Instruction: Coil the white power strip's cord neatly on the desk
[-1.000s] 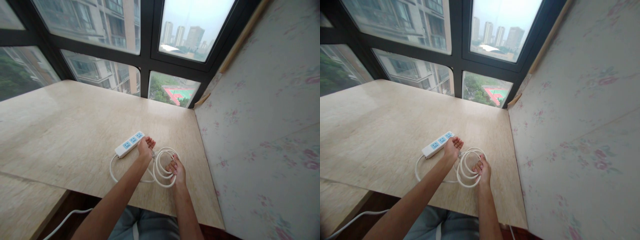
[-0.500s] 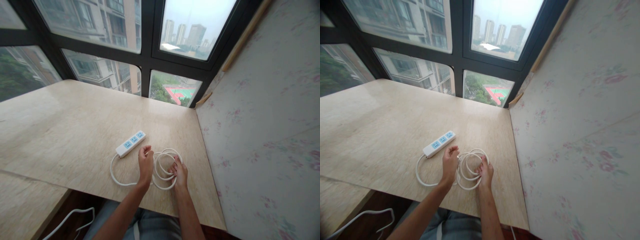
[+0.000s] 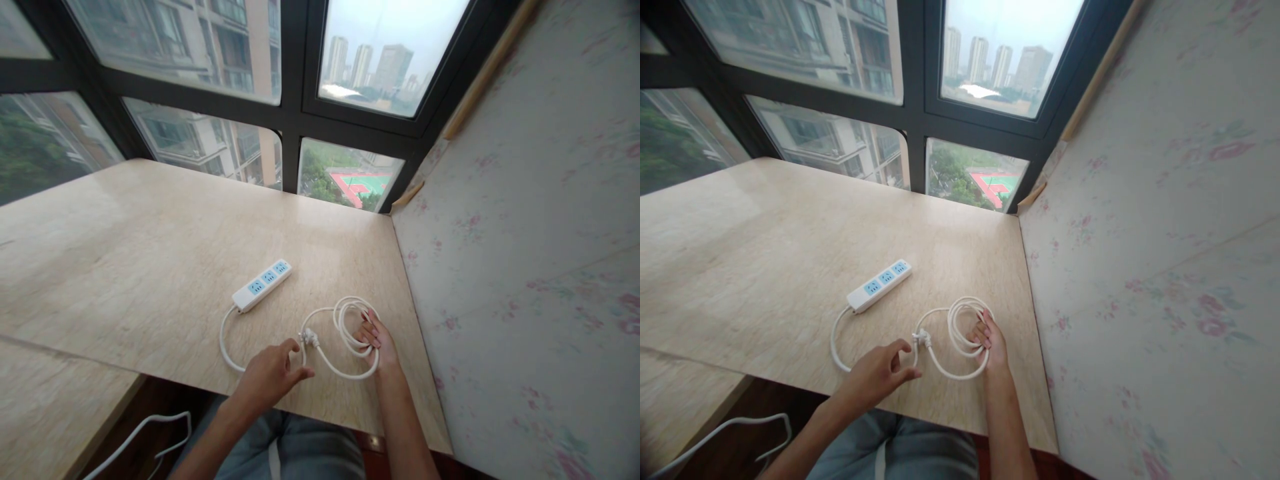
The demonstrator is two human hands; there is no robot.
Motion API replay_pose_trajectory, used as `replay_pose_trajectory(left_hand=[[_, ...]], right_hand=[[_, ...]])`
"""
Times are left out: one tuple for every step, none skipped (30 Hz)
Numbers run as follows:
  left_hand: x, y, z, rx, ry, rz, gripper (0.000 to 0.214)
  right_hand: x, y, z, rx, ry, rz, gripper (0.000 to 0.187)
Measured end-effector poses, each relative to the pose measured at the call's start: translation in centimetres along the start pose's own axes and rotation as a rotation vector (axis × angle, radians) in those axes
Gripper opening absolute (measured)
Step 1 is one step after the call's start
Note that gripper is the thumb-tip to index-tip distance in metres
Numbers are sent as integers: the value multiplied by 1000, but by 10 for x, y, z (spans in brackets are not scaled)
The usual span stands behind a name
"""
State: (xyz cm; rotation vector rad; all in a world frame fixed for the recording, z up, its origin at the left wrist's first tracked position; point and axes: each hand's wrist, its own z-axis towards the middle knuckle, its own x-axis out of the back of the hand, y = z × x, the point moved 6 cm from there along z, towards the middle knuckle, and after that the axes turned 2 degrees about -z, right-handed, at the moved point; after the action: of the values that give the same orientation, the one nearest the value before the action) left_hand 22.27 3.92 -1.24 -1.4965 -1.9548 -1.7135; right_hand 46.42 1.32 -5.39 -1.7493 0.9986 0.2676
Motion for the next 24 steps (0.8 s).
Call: replay_pose_trajectory(left_hand=[[1,2,0,-22,-28,23,36],[3,2,-1,-40,-40,49,29],[4,1,-1,-48,-45,80,23],[6,0,-1,-51,-48,117,21],[7,-1,-2,-56,-35,160,21],[9,0,-2,-70,-3,202,21],[11,2,-4,-96,46,233,23],[12,7,-5,-133,103,243,27],[13,13,-8,-175,160,224,31],[11,20,-11,-204,201,175,31],[7,25,-14,-213,207,100,28],[-1,28,-16,-196,175,4,24],[-12,30,-17,-152,110,-112,23],[-26,32,-18,-92,20,-256,27],[-42,33,-19,-22,-79,-434,31],[-59,34,-19,64,-173,-656,36],[-74,35,-19,164,-233,-895,43],[-85,36,-18,254,-238,-1119,49],[-93,38,-17,317,-191,-1307,52],[-98,39,-14,360,-127,-1443,52],[-101,41,-12,383,-58,-1539,51],[-102,43,-10,393,-2,-1600,50],[-103,46,-9,396,33,-1640,49],[-104,49,-7,393,51,-1673,47]], right_hand=[[2,-2,-1,-4,-1,-3,37],[5,-4,-2,-7,6,-1,36],[8,-6,-3,-10,17,5,35],[10,-7,-5,-15,28,13,35],[11,-8,-6,-19,37,18,36],[12,-8,-8,-23,45,20,36],[13,-7,-10,-29,52,21,37],[13,-7,-11,-34,60,21,38],[12,-5,-13,-39,67,22,39],[12,-4,-14,-40,74,20,39],[12,-3,-15,-37,83,16,39],[11,-3,-16,-31,91,12,38],[11,-2,-17,-23,99,6,37],[11,-2,-18,-16,107,0,36],[11,-2,-18,-13,112,-4,35],[11,-1,-20,-10,113,-7,35],[10,-1,-21,-8,108,-12,35],[10,-1,-22,-9,100,-18,35],[9,-1,-24,-11,90,-22,35],[8,0,-26,-12,77,-23,35],[7,0,-29,-14,65,-22,34],[6,0,-31,-17,51,-20,33],[5,-1,-34,-20,36,-20,32],[4,-1,-37,-19,22,-24,31]])
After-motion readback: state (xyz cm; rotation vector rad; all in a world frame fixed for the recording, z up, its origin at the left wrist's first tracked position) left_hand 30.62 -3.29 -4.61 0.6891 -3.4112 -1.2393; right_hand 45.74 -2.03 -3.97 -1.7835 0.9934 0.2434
